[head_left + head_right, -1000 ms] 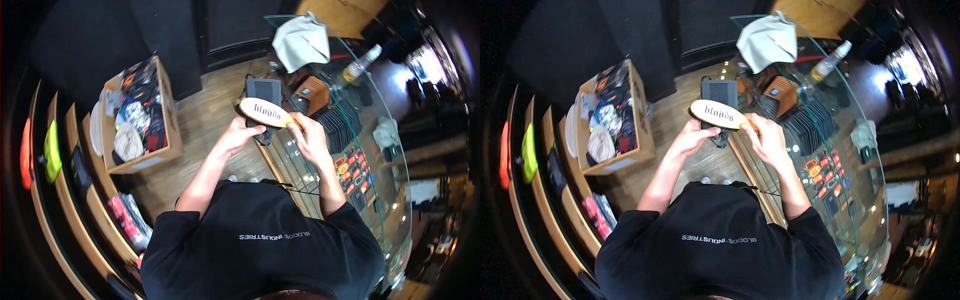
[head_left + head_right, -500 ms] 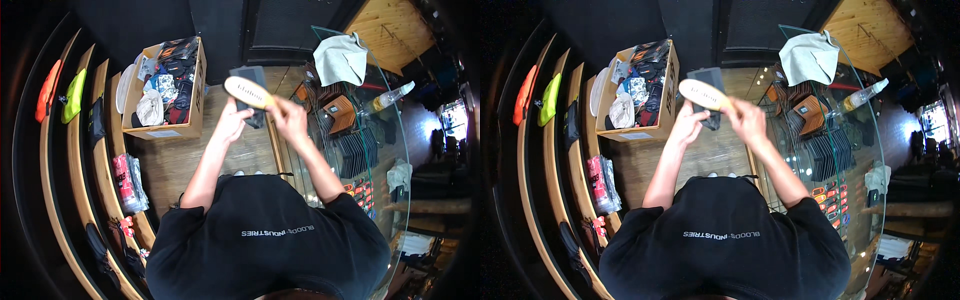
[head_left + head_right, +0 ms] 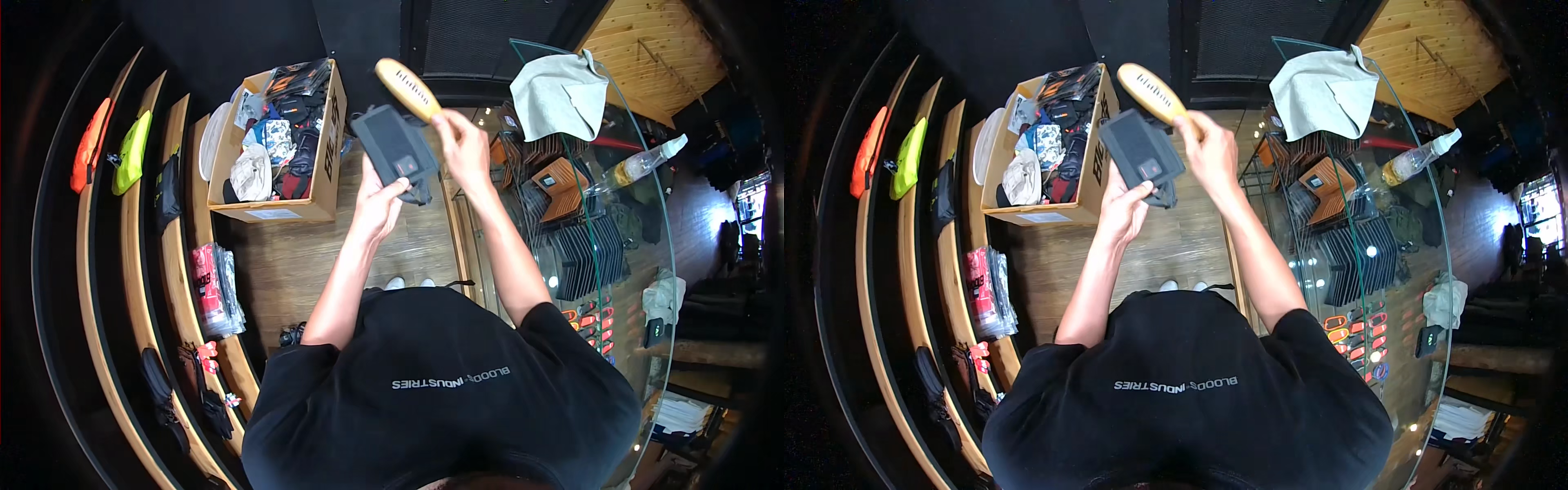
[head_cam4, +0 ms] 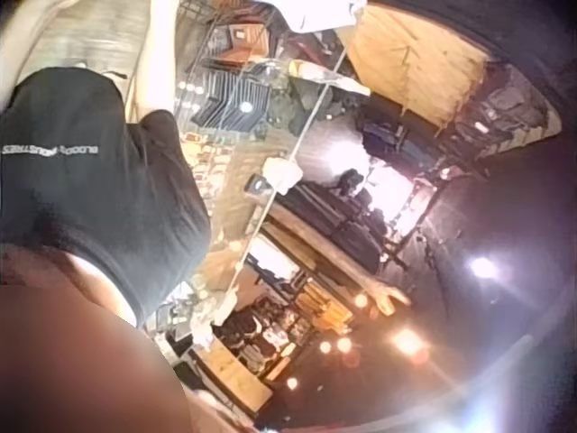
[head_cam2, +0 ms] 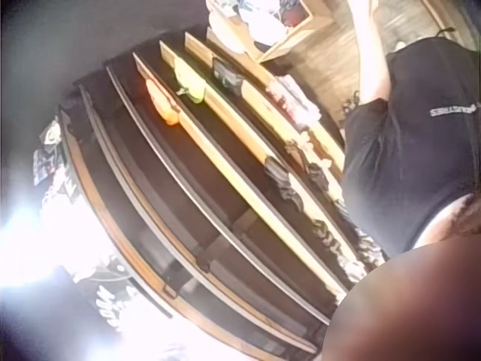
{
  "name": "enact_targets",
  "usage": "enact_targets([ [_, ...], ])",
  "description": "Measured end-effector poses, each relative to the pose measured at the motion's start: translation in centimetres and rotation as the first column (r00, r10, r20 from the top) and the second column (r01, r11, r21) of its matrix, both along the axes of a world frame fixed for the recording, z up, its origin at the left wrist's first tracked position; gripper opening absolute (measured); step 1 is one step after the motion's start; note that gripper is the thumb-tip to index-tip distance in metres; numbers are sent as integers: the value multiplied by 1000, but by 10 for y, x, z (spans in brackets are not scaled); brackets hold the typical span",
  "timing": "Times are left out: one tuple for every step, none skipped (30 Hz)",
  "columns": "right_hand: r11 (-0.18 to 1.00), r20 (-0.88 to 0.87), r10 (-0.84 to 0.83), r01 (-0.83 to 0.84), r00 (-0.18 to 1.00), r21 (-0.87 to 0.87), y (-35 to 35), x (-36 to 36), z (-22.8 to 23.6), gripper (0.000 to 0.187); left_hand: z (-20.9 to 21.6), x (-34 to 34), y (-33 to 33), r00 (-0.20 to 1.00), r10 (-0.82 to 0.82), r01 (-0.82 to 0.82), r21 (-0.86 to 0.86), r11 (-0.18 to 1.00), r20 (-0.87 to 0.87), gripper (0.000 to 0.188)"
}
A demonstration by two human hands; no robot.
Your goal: Cleaning and inspecting various wallets and small pouches using a cloth and a brush on a store counter.
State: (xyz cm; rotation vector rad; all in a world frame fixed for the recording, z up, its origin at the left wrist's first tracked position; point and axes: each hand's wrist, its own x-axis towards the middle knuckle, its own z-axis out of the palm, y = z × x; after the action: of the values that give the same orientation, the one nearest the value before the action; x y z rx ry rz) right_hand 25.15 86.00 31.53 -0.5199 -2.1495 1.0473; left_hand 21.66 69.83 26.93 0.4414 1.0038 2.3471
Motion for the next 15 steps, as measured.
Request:
enact_targets([
  [996,-18,89,-89,996,-10,-6,6,-5,28,-1,-6,1,998,49,-50,43,998,34,77],
  [998,27,60,-60,998,7,-10,13,-20,27,-4,-14,3,994,89,-95,89,991,70,74],
  [994,-24,108,-109,994,-32,-20,22,-27,28,-6,-21,-3,985,154,-162,114,980,75,70],
  [991,-22,118,-119,993,-60,-22,35,-40,29,-2,-25,-8,982,177,-186,137,973,72,73],
  [988,-18,125,-126,992,-87,-21,49,-53,29,2,-29,-8,979,192,-202,166,965,72,77],
  [989,55,116,-110,992,-98,-25,65,-58,30,5,-30,-9,969,224,-239,154,959,108,81],
  [987,48,136,-131,990,-92,-31,75,-57,30,7,-28,-12,967,229,-242,116,963,115,83],
  [985,42,156,-152,987,-87,-35,80,-55,30,8,-27,-14,964,234,-245,77,967,123,86],
  [984,83,148,-138,985,-110,-34,81,-50,30,4,-26,-13,971,220,-228,95,969,90,86],
  [984,56,144,-137,988,-112,-32,77,-49,30,7,-24,-9,968,204,-228,174,958,143,83],
  [984,28,141,-137,990,-115,-30,72,-48,30,11,-21,-6,964,184,-230,251,940,193,79],
  [980,-17,169,-170,985,-107,-28,68,-46,29,15,-20,-6,971,118,-188,360,914,207,59],
  [967,-4,202,-200,979,-160,-24,63,-44,29,20,-22,-9,961,33,-152,423,893,275,53],
  [950,6,235,-228,972,-214,-20,61,-42,30,25,-26,-14,941,-55,-122,486,866,334,51],
  [912,-33,273,-269,962,-311,-17,58,-48,30,29,-29,-19,938,-69,-106,470,876,340,61],
])
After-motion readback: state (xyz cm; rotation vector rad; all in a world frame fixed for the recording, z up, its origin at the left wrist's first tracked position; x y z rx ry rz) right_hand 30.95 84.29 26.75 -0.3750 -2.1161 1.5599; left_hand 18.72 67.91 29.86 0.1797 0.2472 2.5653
